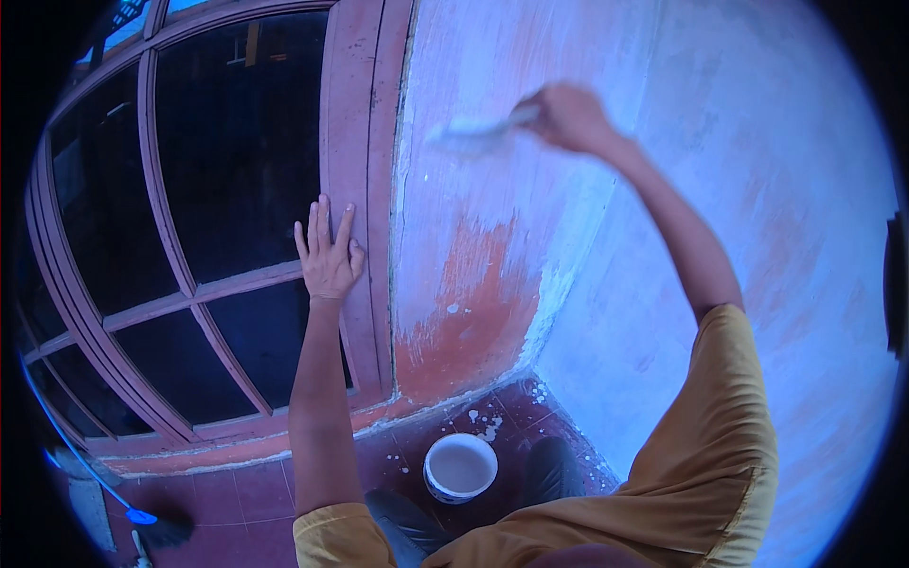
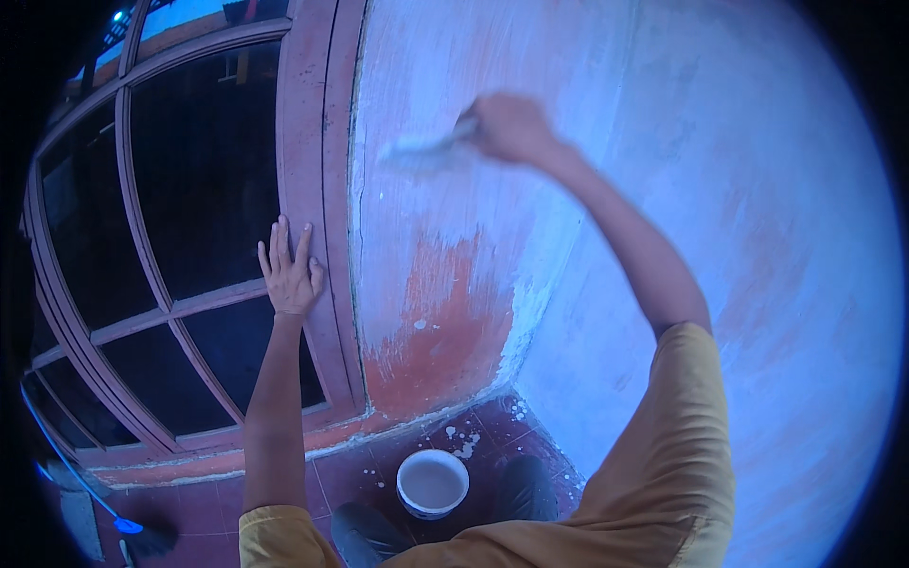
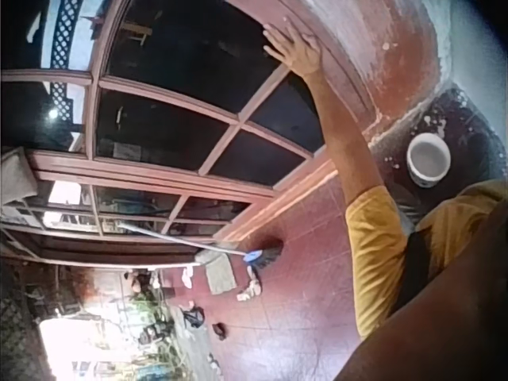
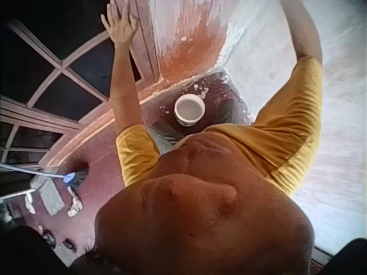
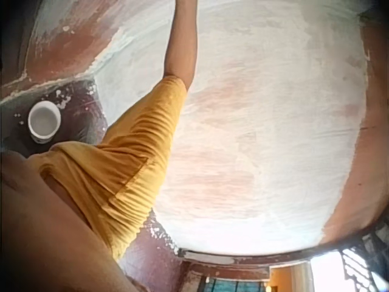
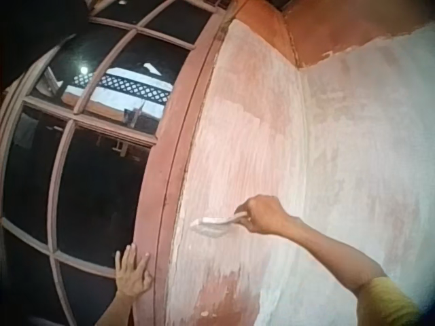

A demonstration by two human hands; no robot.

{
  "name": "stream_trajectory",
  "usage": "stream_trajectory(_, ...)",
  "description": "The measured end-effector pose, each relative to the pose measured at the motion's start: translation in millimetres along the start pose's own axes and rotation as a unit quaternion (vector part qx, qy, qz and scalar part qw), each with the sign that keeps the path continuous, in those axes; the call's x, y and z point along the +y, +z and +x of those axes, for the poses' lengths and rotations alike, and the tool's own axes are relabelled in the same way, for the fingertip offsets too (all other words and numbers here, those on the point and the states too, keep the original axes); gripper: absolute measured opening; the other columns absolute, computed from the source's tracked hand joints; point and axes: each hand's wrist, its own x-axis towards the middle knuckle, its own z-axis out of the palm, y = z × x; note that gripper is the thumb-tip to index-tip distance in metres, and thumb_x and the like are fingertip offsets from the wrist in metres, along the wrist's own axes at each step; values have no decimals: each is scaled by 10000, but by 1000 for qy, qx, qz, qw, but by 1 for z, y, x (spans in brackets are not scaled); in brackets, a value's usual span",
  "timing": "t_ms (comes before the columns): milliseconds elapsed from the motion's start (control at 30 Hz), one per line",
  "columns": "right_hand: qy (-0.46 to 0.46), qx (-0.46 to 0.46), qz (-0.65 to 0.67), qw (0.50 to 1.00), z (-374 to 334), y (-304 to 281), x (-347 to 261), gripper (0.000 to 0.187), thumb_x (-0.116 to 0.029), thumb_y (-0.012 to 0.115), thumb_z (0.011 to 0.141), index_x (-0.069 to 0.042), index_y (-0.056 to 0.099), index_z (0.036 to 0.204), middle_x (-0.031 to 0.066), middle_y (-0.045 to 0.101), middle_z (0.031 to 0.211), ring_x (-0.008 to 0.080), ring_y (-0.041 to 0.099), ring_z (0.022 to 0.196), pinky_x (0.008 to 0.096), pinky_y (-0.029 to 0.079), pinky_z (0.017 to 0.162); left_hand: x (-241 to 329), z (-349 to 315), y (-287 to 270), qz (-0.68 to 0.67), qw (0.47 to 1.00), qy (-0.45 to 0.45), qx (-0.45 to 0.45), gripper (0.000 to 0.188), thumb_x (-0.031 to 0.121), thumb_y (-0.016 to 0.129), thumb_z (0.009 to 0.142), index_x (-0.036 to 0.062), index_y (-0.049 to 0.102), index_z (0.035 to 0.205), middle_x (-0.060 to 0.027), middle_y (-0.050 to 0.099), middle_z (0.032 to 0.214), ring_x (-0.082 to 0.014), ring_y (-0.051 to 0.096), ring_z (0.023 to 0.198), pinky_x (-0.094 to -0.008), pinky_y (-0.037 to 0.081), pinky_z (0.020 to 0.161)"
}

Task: The person applies paint to an exterior wall using a brush, frequently dipping the brush into a bucket of paint on the ground.

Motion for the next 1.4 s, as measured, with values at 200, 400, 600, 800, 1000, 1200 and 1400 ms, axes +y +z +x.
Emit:
stream_trajectory(200, 48, 317, -64, 945, 56, -61, 63, 204, -169, 634, 784, -24, 689, 917, 173, 664, 764, 309, 654, 675, 398, 503, 606, 3, 2, 1, -5, 1000, -3, 8, 531, 215, 453, 789, 237, 473, 1320, -109, 288, 1453, -250, 286, 1343, -518, 193, 1083)
stream_trajectory(400, 98, 284, -136, 944, 37, 23, 34, 256, -217, 587, 806, -118, 639, 1035, 124, 650, 701, 297, 643, 638, 437, 502, 549, 4, 0, 6, -5, 1000, -6, -16, 529, 229, 427, 800, 215, 449, 1329, -106, 260, 1459, -251, 229, 1362, -505, 140, 1105)
stream_trajectory(600, -65, 98, -29, 993, -121, 127, -66, 540, -81, 561, 751, -117, 485, 1285, 58, 534, 527, 217, 553, 437, 355, 450, 394, 3, 4, 6, -13, 1000, -3, 0, 515, 228, 444, 802, 235, 473, 1316, -98, 265, 1462, -243, 268, 1348, -514, 179, 1088)
stream_trajectory(800, -111, -154, 66, 980, -177, 164, -107, 401, -63, 573, 739, -74, 568, 1139, 108, 592, 618, 252, 611, 539, 390, 490, 488, 4, 1, 5, -13, 1000, -3, 11, 520, 228, 443, 800, 242, 468, 1319, -96, 276, 1459, -242, 270, 1348, -510, 180, 1089)
stream_trajectory(1000, -62, -61, 71, 994, -76, 94, -61, 273, -232, 666, 766, -219, 675, 1039, 59, 669, 764, 242, 643, 670, 364, 507, 596, 5, -1, 5, -4, 1000, -7, -1, 522, 225, 451, 794, 248, 473, 1315, -96, 274, 1459, -243, 286, 1340, -512, 191, 1084)
stream_trajectory(1200, 7, 213, 36, 976, -6, -22, -17, 244, -180, 657, 789, -52, 684, 995, 160, 668, 746, 290, 656, 662, 367, 504, 587, 1, 2, 4, -7, 1000, -3, 17, 511, 225, 446, 794, 246, 489, 1302, -97, 293, 1453, -240, 288, 1339, -510, 195, 1082)
stream_trajectory(1400, 111, 320, -40, 940, 1, 7, -14, 259, -191, 666, 786, -88, 682, 1022, 151, 637, 651, 259, 622, 539, 347, 466, 493, 2, 0, 9, -7, 1000, -2, 1, 510, 244, 451, 801, 229, 475, 1310, -101, 280, 1453, -242, 243, 1355, -504, 159, 1098)
